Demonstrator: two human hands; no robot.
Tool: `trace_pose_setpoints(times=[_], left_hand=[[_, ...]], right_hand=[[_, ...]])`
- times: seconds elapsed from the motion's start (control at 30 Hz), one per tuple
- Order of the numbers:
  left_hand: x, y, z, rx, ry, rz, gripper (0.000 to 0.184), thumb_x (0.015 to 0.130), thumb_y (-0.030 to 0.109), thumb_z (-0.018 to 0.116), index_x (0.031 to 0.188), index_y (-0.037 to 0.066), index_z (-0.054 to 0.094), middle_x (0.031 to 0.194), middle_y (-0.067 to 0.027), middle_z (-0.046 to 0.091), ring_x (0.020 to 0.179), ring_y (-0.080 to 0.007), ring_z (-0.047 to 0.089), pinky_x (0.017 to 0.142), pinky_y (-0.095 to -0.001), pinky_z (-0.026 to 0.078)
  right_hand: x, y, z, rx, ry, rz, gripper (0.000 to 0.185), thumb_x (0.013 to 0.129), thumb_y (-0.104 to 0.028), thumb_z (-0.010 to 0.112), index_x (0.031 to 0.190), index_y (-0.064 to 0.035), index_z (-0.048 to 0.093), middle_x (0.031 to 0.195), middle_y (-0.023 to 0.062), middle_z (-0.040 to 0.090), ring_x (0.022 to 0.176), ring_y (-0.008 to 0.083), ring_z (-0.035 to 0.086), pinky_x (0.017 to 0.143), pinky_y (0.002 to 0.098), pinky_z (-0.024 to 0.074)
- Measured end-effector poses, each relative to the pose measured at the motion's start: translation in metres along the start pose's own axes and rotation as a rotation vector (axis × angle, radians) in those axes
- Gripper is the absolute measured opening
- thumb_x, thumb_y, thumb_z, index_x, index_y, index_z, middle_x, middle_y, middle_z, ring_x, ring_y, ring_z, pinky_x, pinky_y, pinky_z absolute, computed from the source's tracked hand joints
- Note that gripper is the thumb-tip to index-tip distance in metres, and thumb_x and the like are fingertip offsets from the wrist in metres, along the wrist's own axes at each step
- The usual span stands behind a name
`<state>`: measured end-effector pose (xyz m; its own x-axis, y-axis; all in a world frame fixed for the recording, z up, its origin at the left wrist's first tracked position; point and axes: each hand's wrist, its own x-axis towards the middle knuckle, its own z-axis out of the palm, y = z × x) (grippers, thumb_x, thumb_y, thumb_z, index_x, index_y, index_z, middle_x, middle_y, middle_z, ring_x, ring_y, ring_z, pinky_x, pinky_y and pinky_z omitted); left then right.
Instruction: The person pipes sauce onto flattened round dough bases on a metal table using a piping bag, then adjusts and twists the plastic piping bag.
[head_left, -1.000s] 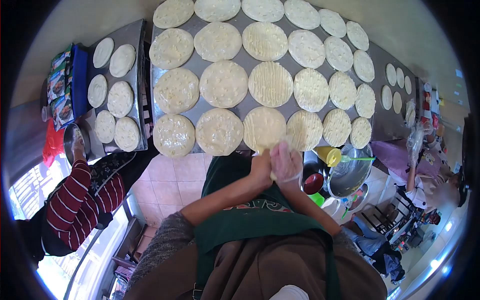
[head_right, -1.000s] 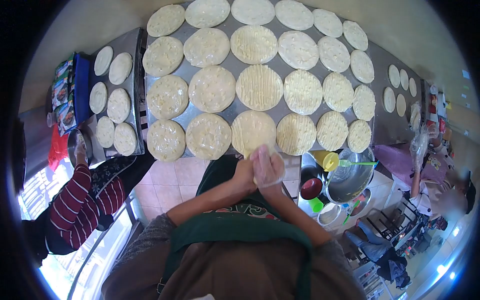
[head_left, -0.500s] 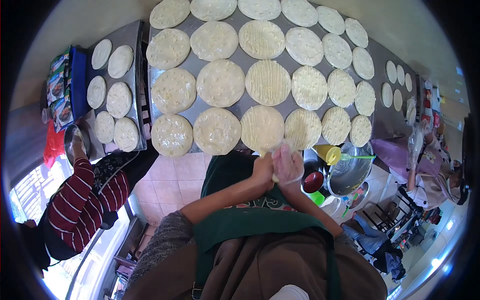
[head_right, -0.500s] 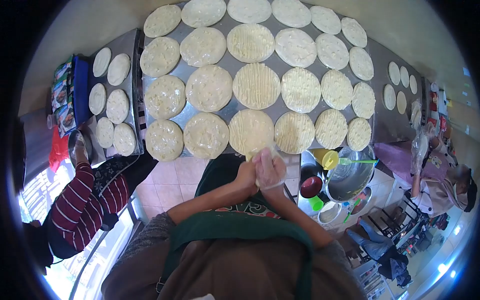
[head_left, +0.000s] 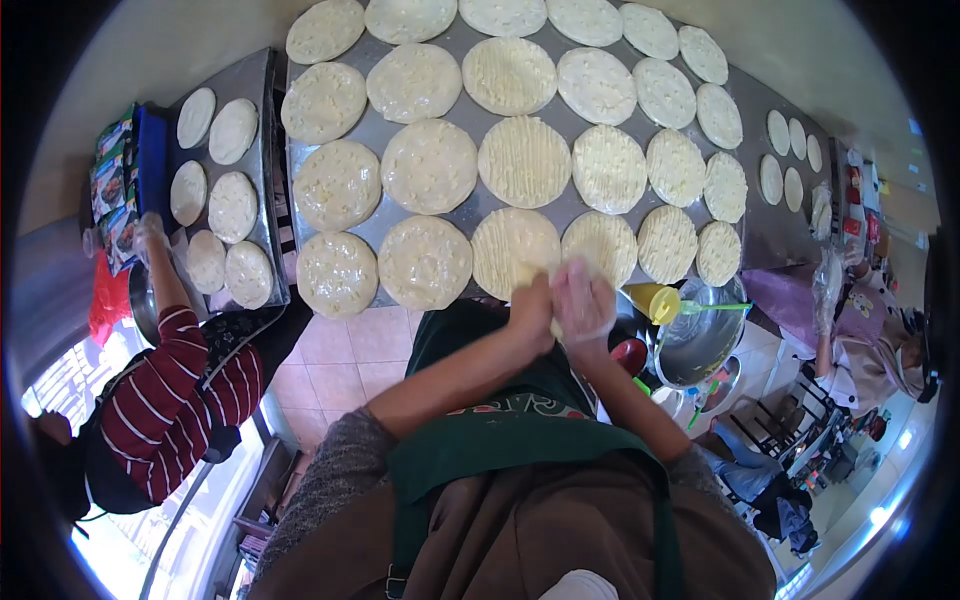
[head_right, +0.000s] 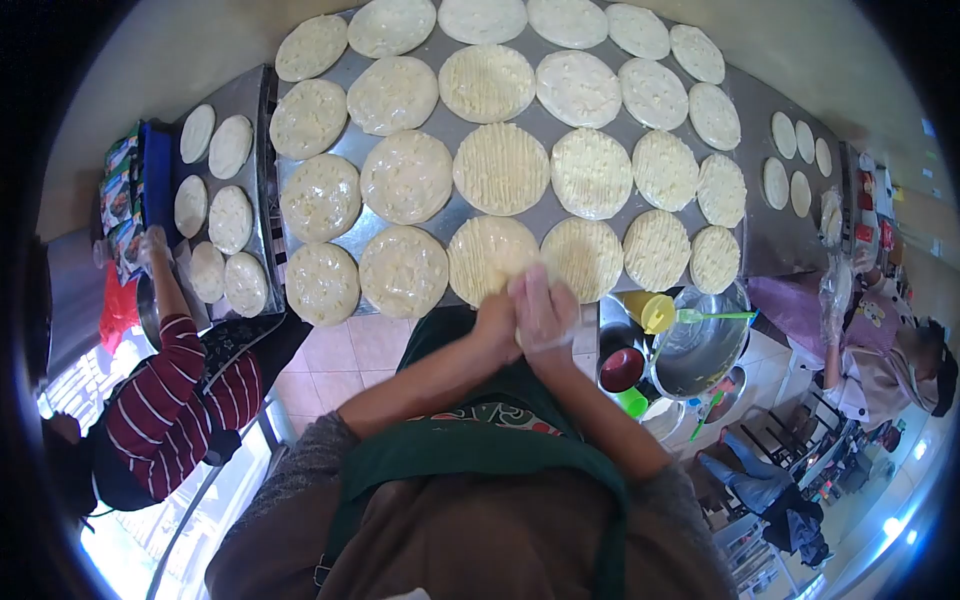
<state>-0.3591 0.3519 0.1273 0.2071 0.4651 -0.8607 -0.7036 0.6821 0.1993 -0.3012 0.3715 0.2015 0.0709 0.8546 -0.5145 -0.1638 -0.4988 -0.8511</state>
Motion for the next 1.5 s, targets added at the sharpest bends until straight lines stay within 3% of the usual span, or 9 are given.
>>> trace_pose_setpoints(times=[0.13, 0.2, 0.3, 0.4, 0.57, 0.8, 0.93, 1.1, 1.5], left_hand=[[0.02, 0.049, 0.031, 0.031, -0.021, -0.015, 0.025, 0.088, 0.021, 0.045, 0.106, 0.005, 0.05, 0.097, -0.0141, 0.055, 0.09, -0.0245, 0.056, 0.075, -0.0402, 0.047], [0.022, 0.012, 0.009, 0.051, 0.053, -0.02, 0.036, 0.084, 0.028, 0.045, 0.099, -0.004, 0.051, 0.093, -0.0155, 0.056, 0.085, -0.0254, 0.056, 0.071, -0.04, 0.046], [-0.032, -0.015, 0.003, 0.141, 0.034, 0.038, 0.043, 0.085, 0.031, 0.043, 0.099, -0.009, 0.05, 0.094, -0.0179, 0.056, 0.086, -0.0266, 0.057, 0.071, -0.0396, 0.045], [-0.016, -0.02, -0.002, -0.008, 0.021, -0.098, 0.041, 0.085, 0.03, 0.043, 0.096, -0.008, 0.052, 0.094, -0.0189, 0.056, 0.087, -0.0266, 0.057, 0.074, -0.0373, 0.045], [-0.001, 0.051, 0.051, 0.039, 0.112, 0.01, 0.041, 0.082, 0.032, 0.045, 0.094, -0.007, 0.052, 0.09, -0.0201, 0.055, 0.077, -0.0266, 0.056, 0.066, -0.0393, 0.045], [-0.021, -0.03, 0.001, 0.152, 0.02, 0.044, 0.039, 0.083, 0.03, 0.045, 0.091, -0.008, 0.049, 0.085, -0.019, 0.053, 0.079, -0.0256, 0.055, 0.064, -0.0395, 0.045], [0.039, -0.002, 0.012, 0.06, -0.042, -0.033, 0.034, 0.086, 0.026, 0.042, 0.098, -0.005, 0.049, 0.092, -0.0184, 0.055, 0.084, -0.0252, 0.055, 0.068, -0.0393, 0.046], [0.004, 0.0, 0.02, 0.072, 0.039, -0.09, 0.024, 0.088, 0.017, 0.04, 0.103, 0.003, 0.053, 0.098, -0.0147, 0.057, 0.09, -0.0245, 0.057, 0.074, -0.0372, 0.047], [0.053, -0.016, 0.014, 0.121, 0.013, 0.008, 0.043, 0.084, 0.033, 0.042, 0.099, -0.006, 0.052, 0.092, -0.0174, 0.055, 0.084, -0.0213, 0.054, 0.068, -0.0367, 0.044]], right_hand=[[0.038, -0.019, 0.012, -0.023, 0.019, -0.14, 0.028, 0.09, -0.02, 0.045, 0.071, -0.0018, 0.052, 0.057, -0.0032, 0.044, 0.05, 0.0038, 0.037, 0.045, 0.0185, 0.0285], [0.028, 0.015, -0.01, -0.597, 0.105, -0.611, 0.027, 0.09, -0.019, 0.044, 0.072, -0.0016, 0.052, 0.06, -0.0032, 0.045, 0.05, 0.0039, 0.038, 0.044, 0.0185, 0.0284], [-0.008, 0.031, -0.015, -0.512, 0.094, -0.601, 0.028, 0.091, -0.022, 0.043, 0.075, -0.0017, 0.053, 0.062, -0.0032, 0.047, 0.05, 0.0038, 0.038, 0.042, 0.0183, 0.0267], [-0.017, 0.011, -0.018, -0.08, -0.033, -0.021, 0.033, 0.092, -0.027, 0.043, 0.071, -0.0034, 0.053, 0.059, -0.0029, 0.045, 0.051, 0.0028, 0.037, 0.044, 0.018, 0.0259], [0.027, -0.016, -0.001, -0.033, 0.011, -0.097, 0.032, 0.091, -0.03, 0.044, 0.07, -0.0062, 0.049, 0.061, -0.0012, 0.046, 0.051, 0.0042, 0.038, 0.044, 0.0187, 0.0273], [-0.025, 0.015, -0.026, 0.037, -0.015, 0.083, 0.031, 0.091, -0.03, 0.044, 0.071, -0.0062, 0.048, 0.063, -0.0008, 0.046, 0.051, 0.0049, 0.04, 0.044, 0.0184, 0.0294], [0.021, -0.005, -0.013, -0.295, 0.035, -0.285, 0.031, 0.09, -0.029, 0.045, 0.071, -0.0059, 0.049, 0.061, -0.0009, 0.046, 0.052, 0.0049, 0.042, 0.045, 0.0184, 0.0321], [0.003, -0.008, -0.018, -0.096, 0.026, -0.064, 0.03, 0.09, -0.029, 0.045, 0.073, -0.005, 0.05, 0.064, -0.0005, 0.046, 0.053, 0.0051, 0.041, 0.045, 0.019, 0.0317], [0.019, -0.022, -0.012, -0.188, 0.045, -0.129, 0.037, 0.09, -0.034, 0.043, 0.067, -0.006, 0.05, 0.054, -0.0032, 0.042, 0.049, 0.0037, 0.035, 0.044, 0.0194, 0.0264]])
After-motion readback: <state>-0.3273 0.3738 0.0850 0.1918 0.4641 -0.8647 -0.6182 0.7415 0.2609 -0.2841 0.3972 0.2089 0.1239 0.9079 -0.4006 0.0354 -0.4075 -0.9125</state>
